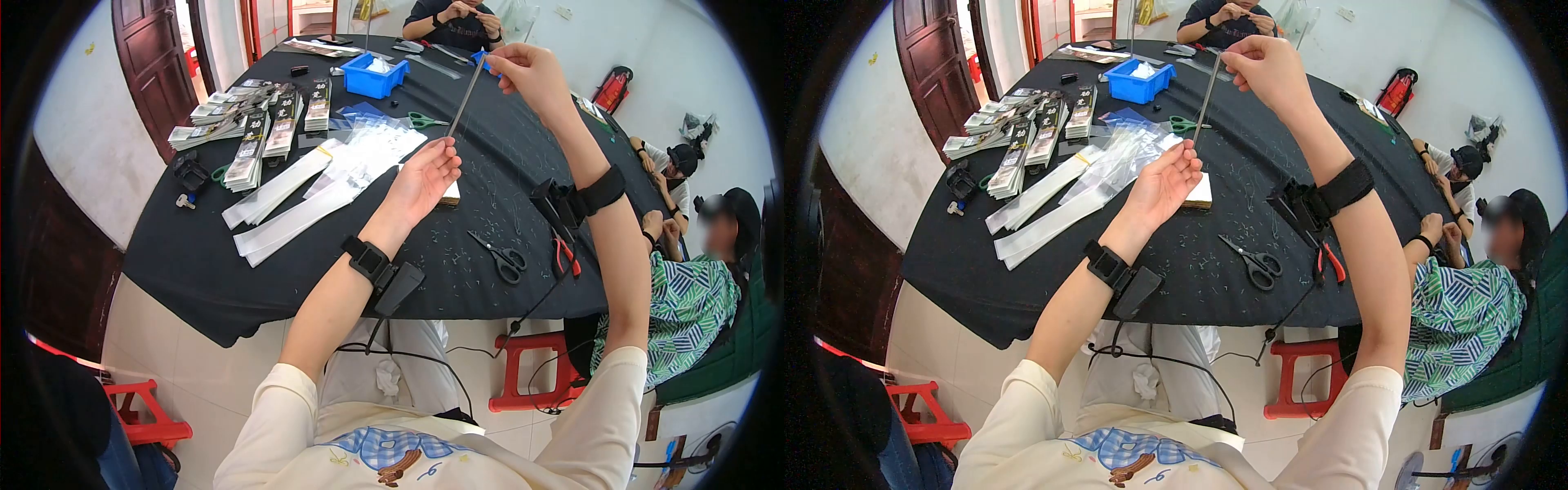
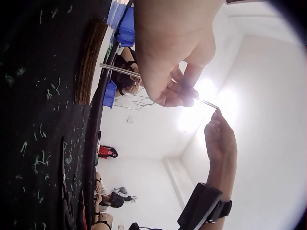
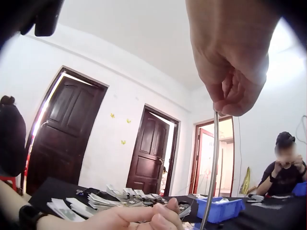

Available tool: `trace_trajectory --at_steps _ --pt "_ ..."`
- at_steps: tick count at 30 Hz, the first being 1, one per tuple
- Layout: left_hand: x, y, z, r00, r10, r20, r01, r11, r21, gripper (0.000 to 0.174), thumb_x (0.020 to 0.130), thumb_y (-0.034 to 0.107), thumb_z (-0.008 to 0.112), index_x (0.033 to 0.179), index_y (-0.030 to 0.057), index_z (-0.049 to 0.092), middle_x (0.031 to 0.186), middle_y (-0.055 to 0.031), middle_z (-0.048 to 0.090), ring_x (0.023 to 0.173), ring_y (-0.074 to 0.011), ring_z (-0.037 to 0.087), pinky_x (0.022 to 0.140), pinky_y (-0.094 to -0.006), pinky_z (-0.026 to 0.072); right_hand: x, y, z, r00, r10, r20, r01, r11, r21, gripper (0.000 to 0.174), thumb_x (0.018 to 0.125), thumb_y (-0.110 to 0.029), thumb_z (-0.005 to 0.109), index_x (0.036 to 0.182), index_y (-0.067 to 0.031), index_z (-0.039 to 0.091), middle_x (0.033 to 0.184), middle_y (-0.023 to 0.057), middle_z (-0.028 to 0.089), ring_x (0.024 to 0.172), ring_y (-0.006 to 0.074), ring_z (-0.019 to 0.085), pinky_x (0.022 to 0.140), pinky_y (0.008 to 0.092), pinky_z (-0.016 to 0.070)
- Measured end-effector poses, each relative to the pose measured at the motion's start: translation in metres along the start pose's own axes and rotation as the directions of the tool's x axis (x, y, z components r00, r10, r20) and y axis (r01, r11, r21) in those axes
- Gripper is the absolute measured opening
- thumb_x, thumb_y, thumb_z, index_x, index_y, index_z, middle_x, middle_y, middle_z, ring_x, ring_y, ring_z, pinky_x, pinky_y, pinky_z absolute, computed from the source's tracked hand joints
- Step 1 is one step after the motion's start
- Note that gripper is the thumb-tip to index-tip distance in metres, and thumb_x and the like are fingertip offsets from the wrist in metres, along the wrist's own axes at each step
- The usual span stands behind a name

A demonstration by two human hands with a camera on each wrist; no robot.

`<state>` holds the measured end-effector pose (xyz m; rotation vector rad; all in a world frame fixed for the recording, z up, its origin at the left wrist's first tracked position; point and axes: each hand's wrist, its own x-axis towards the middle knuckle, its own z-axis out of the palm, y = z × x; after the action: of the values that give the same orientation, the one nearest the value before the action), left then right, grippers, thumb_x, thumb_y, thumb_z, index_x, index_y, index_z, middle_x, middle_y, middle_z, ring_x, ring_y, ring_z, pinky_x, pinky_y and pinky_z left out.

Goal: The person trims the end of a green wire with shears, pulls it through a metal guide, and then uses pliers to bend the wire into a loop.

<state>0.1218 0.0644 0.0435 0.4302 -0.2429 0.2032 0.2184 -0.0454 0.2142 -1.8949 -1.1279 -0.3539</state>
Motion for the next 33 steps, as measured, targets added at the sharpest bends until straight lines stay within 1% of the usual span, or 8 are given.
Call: trace_trajectory --at_steps 10,13,19,22,24,31,33 --pt "-0.0003 -0.0001 0.0005 1.000 0.008 -0.004 -0.008 1.000 0.011 0.016 0.088 0.013 0.049 0.098 0.0014 0.050 0.081 -0.0044 0.053 0.079 -0.0167 0.054 0.073 -0.0283 0.0464 0.0007 0.0014 0.0005 1.000 0.003 -0.007 -0.002 1.000 0.022 0.017 0.079 -0.016 0.060 0.085 -0.0006 0.065 0.068 0.0037 0.062 0.054 0.0068 0.056 0.052 0.0201 0.0479" --pt "-0.0003 -0.0005 -0.0002 1.000 0.013 0.014 -0.013 1.000 0.010 0.016 0.088 0.013 0.049 0.098 0.0014 0.050 0.081 -0.0044 0.053 0.080 -0.0168 0.054 0.073 -0.0285 0.0465 0.0015 0.0025 -0.0010 1.000 0.001 0.016 -0.001 1.000 0.010 0.017 0.079 -0.016 0.060 0.085 -0.0007 0.065 0.068 0.0033 0.062 0.053 0.0063 0.055 0.052 0.0196 0.0470" --pt "-0.0010 -0.0003 0.0000 1.000 0.004 0.006 -0.004 1.000 0.013 0.016 0.088 0.013 0.049 0.098 0.0015 0.050 0.081 -0.0044 0.054 0.079 -0.0167 0.054 0.073 -0.0284 0.0465 0.0024 -0.0008 -0.0038 0.995 0.070 0.075 -0.073 0.997 0.032 0.019 0.081 -0.018 0.059 0.088 -0.0015 0.065 0.069 0.0019 0.062 0.054 0.0045 0.051 0.049 0.0178 0.0437" --pt "-0.0014 -0.0002 0.0012 1.000 0.004 -0.009 -0.004 1.000 0.016 0.016 0.088 0.013 0.049 0.098 0.0016 0.050 0.081 -0.0045 0.054 0.079 -0.0166 0.054 0.073 -0.0282 0.0464 0.0032 -0.0021 -0.0054 0.990 0.099 0.098 -0.106 0.992 0.062 0.019 0.082 -0.018 0.059 0.090 -0.0016 0.065 0.069 0.0016 0.062 0.053 0.0039 0.050 0.049 0.0173 0.0425" --pt "-0.0004 -0.0003 -0.0001 1.000 0.004 -0.001 -0.004 1.000 0.013 0.016 0.088 0.014 0.049 0.098 0.0016 0.050 0.082 -0.0045 0.054 0.079 -0.0165 0.054 0.073 -0.0284 0.0463 0.0037 -0.0020 -0.0078 0.978 0.130 0.163 -0.144 0.987 0.074 0.027 0.083 -0.022 0.059 0.099 -0.0011 0.061 0.075 0.0002 0.061 0.058 0.0030 0.048 0.053 0.0178 0.0412" --pt "-0.0016 -0.0005 0.0005 1.000 0.008 0.009 -0.009 1.000 0.019 0.017 0.088 0.013 0.048 0.100 0.0010 0.049 0.082 -0.0047 0.053 0.080 -0.0167 0.053 0.074 -0.0289 0.0459 0.0036 -0.0018 -0.0084 0.973 0.160 0.166 -0.180 0.977 0.111 0.023 0.084 -0.022 0.058 0.095 -0.0024 0.062 0.076 -0.0009 0.061 0.058 0.0023 0.047 0.053 0.0168 0.0401" --pt "-0.0017 -0.0003 0.0006 1.000 0.009 0.008 -0.009 1.000 0.019 0.017 0.088 0.013 0.048 0.100 0.0009 0.049 0.082 -0.0047 0.052 0.080 -0.0167 0.053 0.074 -0.0288 0.0457 0.0038 -0.0008 -0.0083 0.979 0.139 0.151 -0.160 0.977 0.141 0.021 0.083 -0.018 0.059 0.093 -0.0008 0.063 0.073 0.0010 0.062 0.056 0.0033 0.050 0.051 0.0174 0.0420"
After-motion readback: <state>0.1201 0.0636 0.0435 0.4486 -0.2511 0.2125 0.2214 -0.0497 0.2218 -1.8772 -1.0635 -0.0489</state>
